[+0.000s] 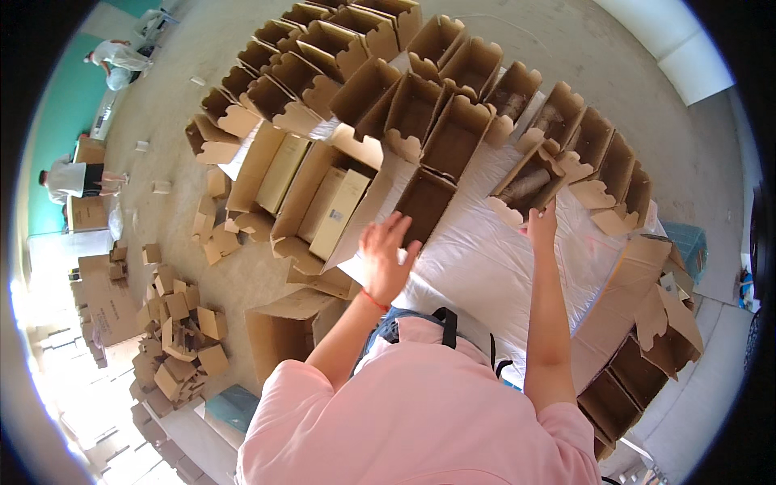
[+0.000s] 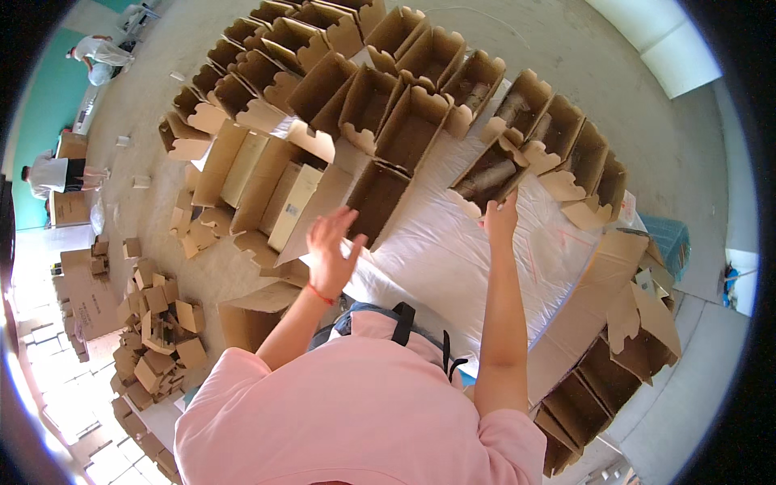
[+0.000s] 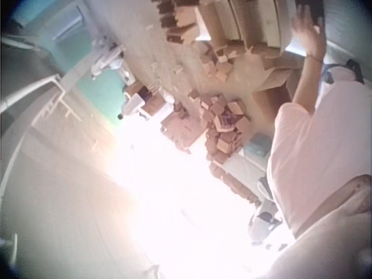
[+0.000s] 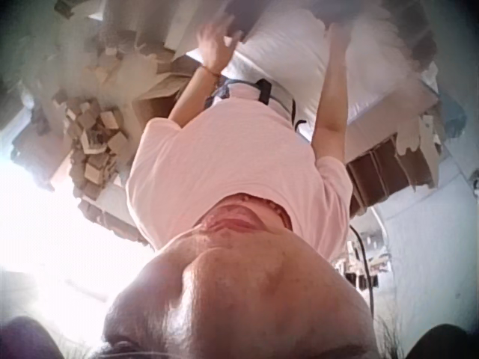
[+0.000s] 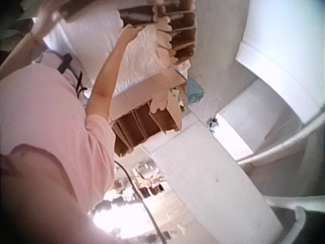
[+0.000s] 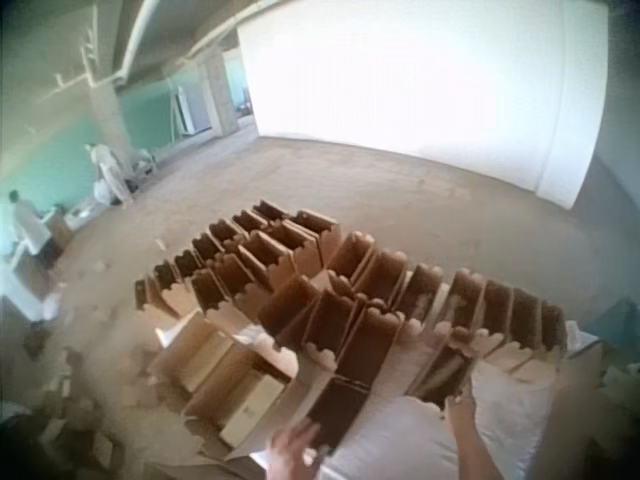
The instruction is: The person places gold-colored boxes and bottled products into brown cardboard containers. The person picks up individual items from a larger box and arranges them systematically inside smaller open boxes on a table.
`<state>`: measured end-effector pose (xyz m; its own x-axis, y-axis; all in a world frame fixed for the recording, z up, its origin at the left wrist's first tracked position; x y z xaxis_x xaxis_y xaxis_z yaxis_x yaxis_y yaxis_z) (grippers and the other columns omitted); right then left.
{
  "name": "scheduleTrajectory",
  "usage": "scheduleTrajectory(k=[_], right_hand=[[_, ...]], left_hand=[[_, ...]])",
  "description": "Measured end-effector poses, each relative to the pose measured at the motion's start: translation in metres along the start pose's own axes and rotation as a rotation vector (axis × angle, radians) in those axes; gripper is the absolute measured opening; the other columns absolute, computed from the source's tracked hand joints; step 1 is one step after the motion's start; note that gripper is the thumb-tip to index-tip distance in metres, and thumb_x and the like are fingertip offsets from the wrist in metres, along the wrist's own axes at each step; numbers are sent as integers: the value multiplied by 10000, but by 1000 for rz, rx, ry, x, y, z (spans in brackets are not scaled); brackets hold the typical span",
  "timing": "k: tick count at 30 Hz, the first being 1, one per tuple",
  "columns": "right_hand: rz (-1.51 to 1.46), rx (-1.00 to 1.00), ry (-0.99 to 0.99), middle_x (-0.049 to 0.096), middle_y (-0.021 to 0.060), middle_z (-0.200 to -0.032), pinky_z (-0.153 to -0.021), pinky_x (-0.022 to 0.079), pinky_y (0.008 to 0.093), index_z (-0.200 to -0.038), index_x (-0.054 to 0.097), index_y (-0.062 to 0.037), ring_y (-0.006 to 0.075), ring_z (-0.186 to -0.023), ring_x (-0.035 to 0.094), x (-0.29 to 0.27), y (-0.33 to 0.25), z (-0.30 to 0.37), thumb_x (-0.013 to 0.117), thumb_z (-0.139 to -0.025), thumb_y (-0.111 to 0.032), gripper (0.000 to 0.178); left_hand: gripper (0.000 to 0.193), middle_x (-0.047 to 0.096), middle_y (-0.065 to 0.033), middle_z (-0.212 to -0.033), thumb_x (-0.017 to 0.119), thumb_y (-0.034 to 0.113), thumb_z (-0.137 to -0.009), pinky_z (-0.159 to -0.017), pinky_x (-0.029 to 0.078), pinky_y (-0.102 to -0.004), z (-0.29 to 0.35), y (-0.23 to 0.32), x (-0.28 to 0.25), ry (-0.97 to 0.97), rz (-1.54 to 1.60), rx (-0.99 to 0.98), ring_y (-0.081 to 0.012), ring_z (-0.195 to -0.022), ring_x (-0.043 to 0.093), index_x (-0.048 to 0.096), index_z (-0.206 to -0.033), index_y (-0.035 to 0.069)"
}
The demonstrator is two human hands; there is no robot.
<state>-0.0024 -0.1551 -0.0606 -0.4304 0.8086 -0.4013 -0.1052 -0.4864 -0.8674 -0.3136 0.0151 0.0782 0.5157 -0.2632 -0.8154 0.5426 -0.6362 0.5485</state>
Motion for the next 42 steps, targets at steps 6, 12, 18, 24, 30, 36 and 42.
scheduleTrajectory(k=[6, 12, 18, 24, 30, 36, 42], right_hand=[[150, -29, -135, 578, 172, -1026, -468, 553, 337, -1399, 228, -137, 238, -640, 629, 28, -13, -1, 415, -816, -11, 625], [-20, -35, -287, 626, 141, -914, -491, 526, 318, -1411, 160, -12, 196, -624, 608, 57, -12, 9, 601, -860, -289, 758], [56, -146, -253, 646, 125, -896, -533, 514, 320, -1356, 315, -14, 192, -681, 628, 61, 1, 32, 604, -837, -231, 633], [148, -321, -111, 608, 167, -1074, -715, 504, 347, -1227, 474, -44, 238, -736, 642, 50, 8, 63, 611, -805, -135, 453], [155, -329, -141, 584, 179, -1111, -729, 497, 360, -1205, 494, -32, 245, -714, 631, 47, 4, 100, 625, -797, -142, 443], [166, -240, -4, 540, 222, -1182, -797, 482, 379, -1264, 452, -33, 302, -943, 611, 37, -10, 61, 613, -810, -287, 545], [93, 87, 32, 600, 238, -995, -509, 542, 361, -1265, 403, 13, 292, -684, 652, 55, -24, 41, 563, -846, -247, 518]], left_hand=[[469, 464, -142, -1287, 605, 190, -802, -970, 336, -443, -6, -83, -124, 393, -299, -201, -334, -1160, 441, 498, -1243, 74], [486, 583, -165, -1126, 630, 340, -782, -908, 412, -408, -12, -201, -117, 70, -294, -437, -335, -1062, 531, 558, -1178, 67], [295, 640, -170, -903, 606, 332, -800, -742, 475, -456, -20, -251, -93, -92, -435, -531, -356, -872, 603, 630, -961, 86], [236, 637, -184, -808, 549, 318, -845, -667, 486, -478, -35, -253, -112, 72, -585, -468, -376, -780, 614, 629, -883, 100], [214, 639, -196, -894, 541, 258, -871, -696, 492, -468, -31, -274, -114, 61, -602, -491, -366, -841, 616, 615, -928, 66], [575, 542, -206, -1185, 581, 295, -845, -890, 431, -431, -43, -251, -104, -4, -466, -494, -356, -1064, 533, 381, -1324, 50], [644, 376, -167, -1369, 594, 312, -822, -1034, 274, -462, -20, -243, -117, 117, -542, -450, -343, -1232, 383, 330, -1372, 106]])
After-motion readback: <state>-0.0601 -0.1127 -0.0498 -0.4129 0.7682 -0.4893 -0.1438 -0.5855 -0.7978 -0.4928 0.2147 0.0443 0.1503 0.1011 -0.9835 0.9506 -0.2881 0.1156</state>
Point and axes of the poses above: each hand's wrist, its own z-axis away from the middle knuckle, its own x-axis out of the palm, y = z × x, the point moved 10 cm from there along -z, towards the middle knuckle
